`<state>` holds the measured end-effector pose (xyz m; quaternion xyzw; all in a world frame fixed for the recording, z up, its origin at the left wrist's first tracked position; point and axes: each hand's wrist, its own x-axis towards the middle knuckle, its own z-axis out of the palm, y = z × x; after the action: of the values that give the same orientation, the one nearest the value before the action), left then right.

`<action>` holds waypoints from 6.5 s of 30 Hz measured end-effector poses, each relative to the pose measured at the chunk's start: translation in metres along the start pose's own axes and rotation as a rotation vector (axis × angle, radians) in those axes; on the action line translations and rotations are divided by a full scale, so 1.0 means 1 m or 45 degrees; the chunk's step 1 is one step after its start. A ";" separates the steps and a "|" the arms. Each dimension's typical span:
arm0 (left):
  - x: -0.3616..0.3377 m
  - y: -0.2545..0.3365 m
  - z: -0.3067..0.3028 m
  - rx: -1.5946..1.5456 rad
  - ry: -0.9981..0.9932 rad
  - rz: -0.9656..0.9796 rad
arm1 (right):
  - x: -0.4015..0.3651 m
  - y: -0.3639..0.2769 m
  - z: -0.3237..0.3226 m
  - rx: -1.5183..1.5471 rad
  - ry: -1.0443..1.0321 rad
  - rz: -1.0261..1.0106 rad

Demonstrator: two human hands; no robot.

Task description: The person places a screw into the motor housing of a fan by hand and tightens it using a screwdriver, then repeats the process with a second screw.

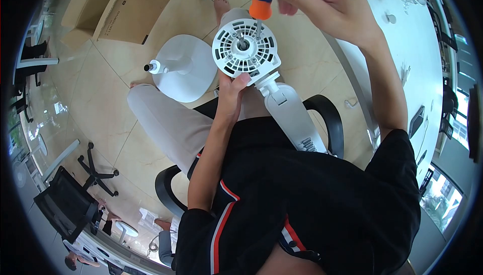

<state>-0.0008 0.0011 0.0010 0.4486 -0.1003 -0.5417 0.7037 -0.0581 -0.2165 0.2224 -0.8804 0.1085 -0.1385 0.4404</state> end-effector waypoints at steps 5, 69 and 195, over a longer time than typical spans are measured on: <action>0.000 0.002 0.002 0.006 0.005 0.011 | 0.003 0.020 0.003 -0.267 0.117 -0.448; 0.001 0.001 -0.001 -0.100 -0.010 -0.036 | 0.002 -0.040 -0.010 -0.146 -0.098 0.182; 0.001 0.002 0.001 -0.111 -0.006 0.011 | -0.008 -0.036 -0.007 -0.224 -0.020 -0.185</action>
<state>0.0004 -0.0007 0.0024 0.4156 -0.0803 -0.5437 0.7247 -0.0655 -0.1985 0.2543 -0.9223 0.0528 -0.1531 0.3510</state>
